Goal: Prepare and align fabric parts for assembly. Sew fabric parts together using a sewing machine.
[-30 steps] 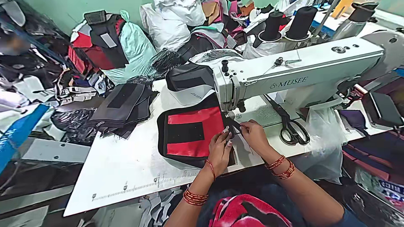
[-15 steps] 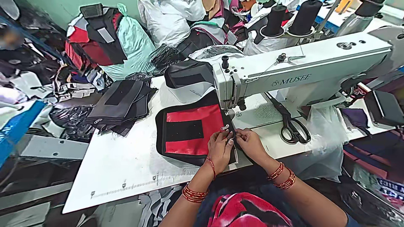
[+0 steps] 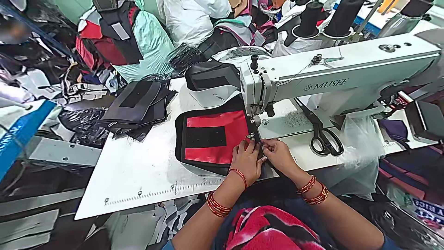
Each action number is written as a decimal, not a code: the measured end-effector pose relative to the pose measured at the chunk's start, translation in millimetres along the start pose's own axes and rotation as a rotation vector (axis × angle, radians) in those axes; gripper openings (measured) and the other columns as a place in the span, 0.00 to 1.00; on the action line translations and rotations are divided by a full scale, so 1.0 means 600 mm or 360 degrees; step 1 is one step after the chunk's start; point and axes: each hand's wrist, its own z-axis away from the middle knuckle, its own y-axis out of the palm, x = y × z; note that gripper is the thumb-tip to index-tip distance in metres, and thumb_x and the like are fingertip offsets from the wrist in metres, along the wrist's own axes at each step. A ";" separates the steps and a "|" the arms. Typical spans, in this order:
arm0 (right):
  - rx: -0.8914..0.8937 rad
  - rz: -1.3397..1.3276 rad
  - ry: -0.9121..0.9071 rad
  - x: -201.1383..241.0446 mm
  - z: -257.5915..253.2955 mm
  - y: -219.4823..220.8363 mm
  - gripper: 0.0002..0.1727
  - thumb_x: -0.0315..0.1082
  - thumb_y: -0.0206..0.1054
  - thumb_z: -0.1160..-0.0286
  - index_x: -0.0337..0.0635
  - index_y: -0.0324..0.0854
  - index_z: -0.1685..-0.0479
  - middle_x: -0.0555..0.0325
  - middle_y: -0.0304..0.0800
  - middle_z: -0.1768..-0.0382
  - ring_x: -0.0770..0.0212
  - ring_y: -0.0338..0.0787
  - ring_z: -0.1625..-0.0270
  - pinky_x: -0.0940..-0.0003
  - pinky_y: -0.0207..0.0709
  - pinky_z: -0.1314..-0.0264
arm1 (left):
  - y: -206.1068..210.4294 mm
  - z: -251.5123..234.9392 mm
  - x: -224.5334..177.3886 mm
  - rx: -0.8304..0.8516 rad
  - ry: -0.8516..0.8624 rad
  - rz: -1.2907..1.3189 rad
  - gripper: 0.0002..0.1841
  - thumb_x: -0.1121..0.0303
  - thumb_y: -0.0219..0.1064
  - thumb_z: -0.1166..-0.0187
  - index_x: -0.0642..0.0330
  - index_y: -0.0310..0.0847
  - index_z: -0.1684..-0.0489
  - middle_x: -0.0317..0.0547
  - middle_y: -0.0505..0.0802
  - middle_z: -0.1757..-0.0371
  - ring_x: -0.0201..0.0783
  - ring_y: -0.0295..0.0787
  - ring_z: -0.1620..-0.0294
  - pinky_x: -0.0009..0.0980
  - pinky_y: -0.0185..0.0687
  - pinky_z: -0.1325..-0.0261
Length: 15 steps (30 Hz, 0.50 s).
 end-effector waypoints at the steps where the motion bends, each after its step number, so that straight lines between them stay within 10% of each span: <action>1: 0.0015 0.0013 0.0005 0.002 0.000 -0.001 0.20 0.25 0.61 0.22 0.31 0.85 0.33 0.45 0.90 0.52 0.65 0.85 0.59 0.72 0.78 0.52 | 0.000 0.000 0.000 -0.0007 0.0008 -0.0012 0.31 0.48 0.44 0.06 0.53 0.61 0.08 0.50 0.61 0.05 0.63 0.48 0.06 0.65 0.47 0.13; 15: 0.0365 0.0526 -0.0097 0.035 0.002 -0.024 0.20 0.23 0.55 0.19 0.30 0.85 0.34 0.35 0.84 0.47 0.47 0.84 0.44 0.60 0.76 0.35 | -0.003 0.008 0.013 -0.0065 0.0175 -0.0070 0.33 0.44 0.50 0.13 0.55 0.73 0.16 0.58 0.70 0.11 0.66 0.55 0.08 0.68 0.54 0.17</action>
